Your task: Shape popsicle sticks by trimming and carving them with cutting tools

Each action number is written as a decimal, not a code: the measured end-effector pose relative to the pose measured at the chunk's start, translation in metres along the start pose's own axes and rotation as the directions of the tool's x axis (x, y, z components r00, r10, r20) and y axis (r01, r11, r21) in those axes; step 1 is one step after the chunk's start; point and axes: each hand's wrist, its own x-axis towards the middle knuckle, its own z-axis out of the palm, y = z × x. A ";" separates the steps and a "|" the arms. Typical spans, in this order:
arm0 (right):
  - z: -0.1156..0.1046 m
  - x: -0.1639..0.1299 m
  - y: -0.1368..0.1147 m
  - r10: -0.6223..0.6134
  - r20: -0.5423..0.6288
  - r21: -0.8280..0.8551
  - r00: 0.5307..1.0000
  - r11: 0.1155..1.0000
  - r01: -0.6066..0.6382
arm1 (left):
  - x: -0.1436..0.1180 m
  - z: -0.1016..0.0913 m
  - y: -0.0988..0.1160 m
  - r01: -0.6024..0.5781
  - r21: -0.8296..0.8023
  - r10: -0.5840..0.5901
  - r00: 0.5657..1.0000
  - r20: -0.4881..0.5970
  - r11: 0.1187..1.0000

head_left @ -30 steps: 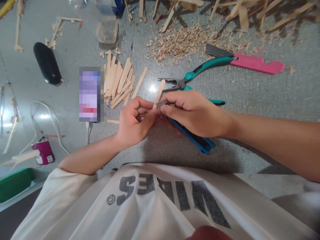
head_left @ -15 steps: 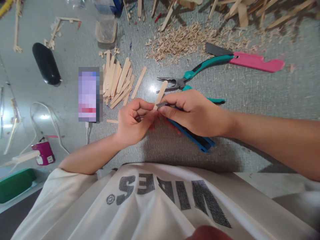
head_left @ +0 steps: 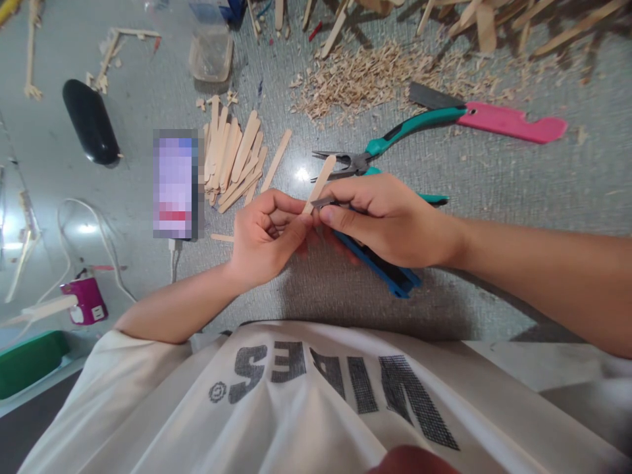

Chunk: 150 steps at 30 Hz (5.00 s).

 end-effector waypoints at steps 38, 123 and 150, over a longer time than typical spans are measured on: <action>-0.004 0.001 0.001 -0.106 0.042 -0.115 0.993 0.987 0.110 | 0.002 -0.003 0.004 0.035 0.044 -0.037 0.998 0.056 0.998; -0.007 0.003 0.002 -0.116 0.023 -0.037 0.993 0.992 0.117 | 0.006 -0.006 0.008 0.122 -0.051 -0.115 0.985 0.126 0.991; -0.007 0.002 0.004 -0.052 0.058 0.019 0.997 0.999 0.051 | 0.003 -0.004 0.006 0.087 -0.007 -0.086 0.994 0.070 0.996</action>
